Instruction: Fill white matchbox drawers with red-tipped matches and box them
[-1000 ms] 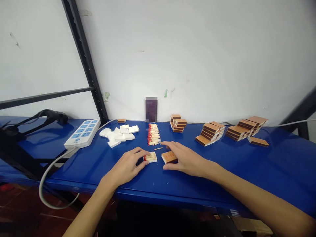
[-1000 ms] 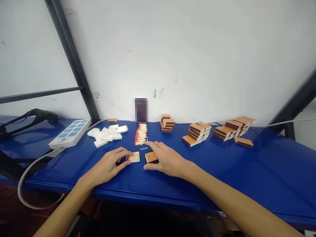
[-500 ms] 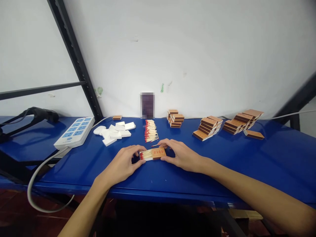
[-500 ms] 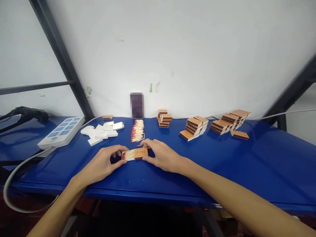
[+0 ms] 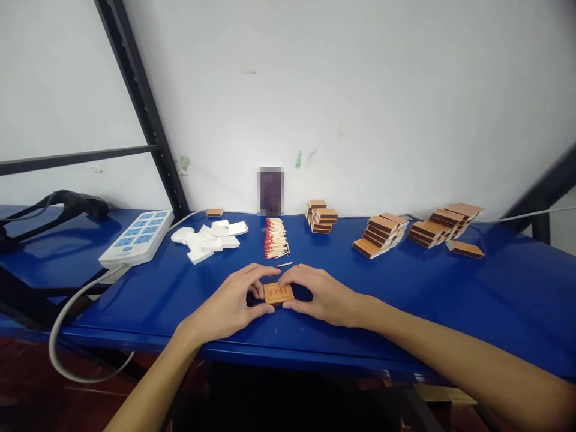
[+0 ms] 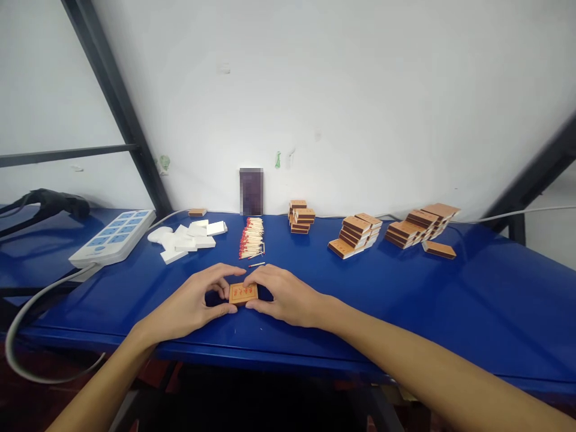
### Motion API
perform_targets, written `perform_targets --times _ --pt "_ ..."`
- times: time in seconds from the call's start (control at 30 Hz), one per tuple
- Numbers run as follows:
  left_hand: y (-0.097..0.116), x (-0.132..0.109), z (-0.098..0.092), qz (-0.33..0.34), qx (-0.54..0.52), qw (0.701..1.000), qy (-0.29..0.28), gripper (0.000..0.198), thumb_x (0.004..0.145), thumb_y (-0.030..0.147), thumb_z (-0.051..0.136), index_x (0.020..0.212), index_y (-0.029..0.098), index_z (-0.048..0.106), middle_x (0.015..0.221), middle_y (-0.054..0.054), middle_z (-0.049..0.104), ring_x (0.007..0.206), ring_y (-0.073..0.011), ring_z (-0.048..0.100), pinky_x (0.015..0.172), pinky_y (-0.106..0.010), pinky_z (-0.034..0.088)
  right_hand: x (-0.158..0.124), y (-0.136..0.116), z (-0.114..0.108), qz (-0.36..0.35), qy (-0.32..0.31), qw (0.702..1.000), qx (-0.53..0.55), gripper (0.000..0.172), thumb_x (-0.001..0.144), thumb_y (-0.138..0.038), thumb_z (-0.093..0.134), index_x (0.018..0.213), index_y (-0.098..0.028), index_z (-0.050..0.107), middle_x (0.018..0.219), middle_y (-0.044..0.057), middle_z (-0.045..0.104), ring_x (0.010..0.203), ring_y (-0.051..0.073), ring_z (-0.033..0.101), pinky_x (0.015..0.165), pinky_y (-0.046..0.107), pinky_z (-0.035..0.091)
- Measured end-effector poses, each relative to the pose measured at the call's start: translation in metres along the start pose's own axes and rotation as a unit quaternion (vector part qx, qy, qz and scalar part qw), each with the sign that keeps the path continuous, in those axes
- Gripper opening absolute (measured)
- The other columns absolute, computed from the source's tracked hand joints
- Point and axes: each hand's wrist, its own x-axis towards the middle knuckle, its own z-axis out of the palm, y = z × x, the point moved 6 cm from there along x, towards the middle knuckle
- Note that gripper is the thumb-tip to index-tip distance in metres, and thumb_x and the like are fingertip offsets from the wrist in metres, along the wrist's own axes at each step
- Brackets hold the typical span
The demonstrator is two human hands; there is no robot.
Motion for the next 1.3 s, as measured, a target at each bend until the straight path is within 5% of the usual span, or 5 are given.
perform_targets --times 0.2,0.43,0.87,1.07,1.3 --pt "0.001 0.0 -0.005 0.004 0.092 0.996 0.013 0.044 0.087 0.036 0.062 0.129 0.032 0.05 0.11 -0.002 0.057 0.083 -0.0156 0.057 0.078 -0.032 0.052 -0.007 0.01 -0.04 0.028 0.078 0.983 -0.164 0.03 0.086 -0.025 0.058 0.115 -0.019 0.058 0.109 0.011 0.061 0.102 0.025 0.057 0.089 0.041 0.048" --pt "-0.008 0.001 -0.013 -0.011 0.176 0.984 0.023 0.038 0.094 0.043 0.048 0.129 0.029 0.052 0.122 -0.004 0.055 0.102 -0.0225 0.056 0.091 -0.038 0.047 -0.068 0.067 -0.114 0.203 0.219 0.892 -0.34 0.025 0.089 -0.03 0.051 0.101 -0.015 0.067 0.104 0.013 0.065 0.094 0.027 0.062 0.085 0.042 0.05" --pt "-0.039 -0.004 -0.033 -0.081 0.319 0.939 0.099 0.045 0.091 0.055 0.047 0.128 0.03 0.053 0.136 -0.007 0.046 0.126 -0.0333 0.041 0.101 -0.054 0.037 -0.087 0.101 -0.106 0.353 0.105 0.823 -0.434 0.032 0.093 -0.036 0.046 0.089 -0.012 0.067 0.105 0.016 0.058 0.074 0.022 0.063 0.066 0.034 0.048" --pt "-0.052 0.001 -0.076 -0.022 0.398 0.906 0.143 0.049 0.093 0.048 0.044 0.135 0.024 0.045 0.143 -0.01 0.043 0.131 -0.0313 0.04 0.105 -0.05 0.035 -0.043 0.07 -0.116 0.241 0.192 0.851 -0.425 0.033 0.092 -0.04 0.046 0.104 -0.016 0.064 0.111 0.013 0.059 0.079 0.022 0.062 0.069 0.034 0.048" --pt "-0.07 0.035 -0.092 0.01 0.541 0.835 0.103 0.032 0.09 0.032 0.052 0.116 0.018 0.063 0.143 -0.017 0.043 0.133 -0.039 0.034 0.1 -0.057 0.033 0.04 0.117 -0.126 0.195 0.008 0.894 -0.403 0.054 0.081 -0.015 0.053 0.135 -0.013 0.046 0.13 0.016 0.054 0.111 0.028 0.054 0.086 0.035 0.045"
